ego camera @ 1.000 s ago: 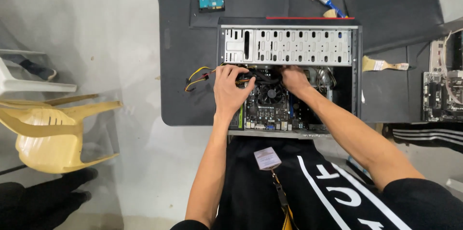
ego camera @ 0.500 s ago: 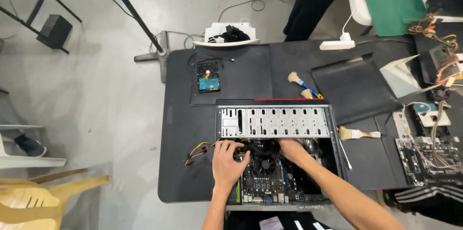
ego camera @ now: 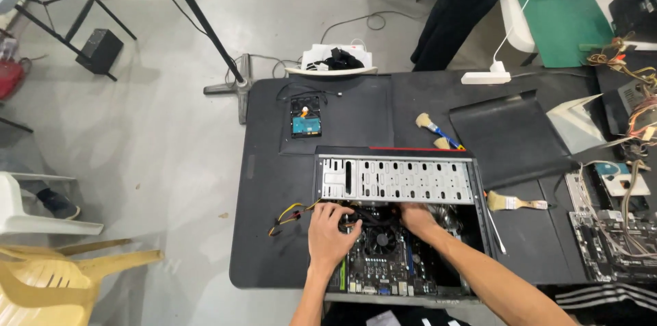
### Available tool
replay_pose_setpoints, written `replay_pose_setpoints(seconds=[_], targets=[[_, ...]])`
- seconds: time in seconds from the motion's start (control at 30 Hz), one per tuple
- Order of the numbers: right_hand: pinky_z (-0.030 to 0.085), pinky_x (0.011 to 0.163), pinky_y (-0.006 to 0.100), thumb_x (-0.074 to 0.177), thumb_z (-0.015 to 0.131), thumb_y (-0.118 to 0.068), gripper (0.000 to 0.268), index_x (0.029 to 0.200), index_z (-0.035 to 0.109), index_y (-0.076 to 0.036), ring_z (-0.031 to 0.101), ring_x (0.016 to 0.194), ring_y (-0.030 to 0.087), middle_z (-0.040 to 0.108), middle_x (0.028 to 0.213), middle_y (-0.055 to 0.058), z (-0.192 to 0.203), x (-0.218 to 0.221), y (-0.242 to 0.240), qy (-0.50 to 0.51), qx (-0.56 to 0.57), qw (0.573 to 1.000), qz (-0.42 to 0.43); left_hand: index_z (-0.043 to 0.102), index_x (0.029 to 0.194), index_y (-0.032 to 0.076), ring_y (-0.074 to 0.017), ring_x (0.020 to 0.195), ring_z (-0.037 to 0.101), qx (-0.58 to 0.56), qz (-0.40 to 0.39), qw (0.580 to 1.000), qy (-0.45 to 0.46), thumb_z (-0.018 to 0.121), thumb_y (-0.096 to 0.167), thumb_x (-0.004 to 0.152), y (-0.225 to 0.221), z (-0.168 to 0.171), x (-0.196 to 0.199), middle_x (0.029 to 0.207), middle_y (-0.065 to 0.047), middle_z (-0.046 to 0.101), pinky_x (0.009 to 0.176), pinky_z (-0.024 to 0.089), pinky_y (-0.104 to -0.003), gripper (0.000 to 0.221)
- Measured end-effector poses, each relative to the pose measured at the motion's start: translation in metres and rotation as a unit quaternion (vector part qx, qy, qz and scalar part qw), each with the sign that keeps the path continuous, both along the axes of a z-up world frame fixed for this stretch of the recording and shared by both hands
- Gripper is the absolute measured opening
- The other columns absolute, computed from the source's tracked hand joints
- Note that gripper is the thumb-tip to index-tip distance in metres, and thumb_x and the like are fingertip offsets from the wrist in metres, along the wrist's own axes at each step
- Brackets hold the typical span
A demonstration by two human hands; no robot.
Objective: Reinstalling a power supply unit into a desktop computer case and connecting internal power cables.
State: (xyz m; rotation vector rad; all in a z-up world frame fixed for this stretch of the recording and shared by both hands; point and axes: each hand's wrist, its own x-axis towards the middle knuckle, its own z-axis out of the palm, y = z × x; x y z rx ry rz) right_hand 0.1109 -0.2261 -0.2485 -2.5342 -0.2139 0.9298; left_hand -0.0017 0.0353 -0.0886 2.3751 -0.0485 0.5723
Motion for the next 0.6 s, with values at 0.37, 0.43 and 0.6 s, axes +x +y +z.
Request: replay_pose_setpoints(seconds=[0.37, 0.43, 0.6], targets=[[0.061, 0.083, 0.039, 0.097, 0.061, -0.015, 0.025, 0.117, 0.075, -0.007, 0.073, 0.101, 0.03, 0.074, 0.103, 0.012, 0.095, -0.05, 0.03, -0.188, 0.046, 0.977, 0.093, 0.068, 0.106, 0.009, -0.0235, 0.095, 0.065, -0.148, 0.079, 0.98, -0.106, 0.061, 0.024, 0.107, 0.01, -0.002, -0.008, 0.098, -0.004, 0.064, 0.079, 0.056, -0.033, 0.016], [0.06, 0.083, 0.042, 0.094, 0.067, -0.011, 0.026, 0.118, 0.074, -0.006, 0.073, 0.1, 0.034, 0.073, 0.105, 0.014, 0.15, -0.081, 0.056, -0.211, 0.151, 0.964, 0.06, 0.07, 0.105, 0.008, -0.0238, 0.095, 0.066, -0.166, 0.069, 0.979, -0.093, 0.064, 0.025, 0.106, 0.01, 0.008, -0.02, 0.1, -0.005, 0.064, 0.08, 0.057, -0.033, 0.018], [0.061, 0.082, 0.039, 0.087, 0.08, -0.006, 0.049, 0.135, 0.068, -0.009, 0.071, 0.104, 0.032, 0.07, 0.12, 0.013, 0.178, -0.092, 0.111, -0.231, 0.371, 0.899, -0.029, 0.073, 0.103, 0.006, -0.0218, 0.094, 0.069, -0.19, 0.038, 0.979, -0.069, 0.069, 0.024, 0.103, 0.016, 0.016, -0.025, 0.101, -0.004, 0.064, 0.083, 0.059, -0.033, 0.019]])
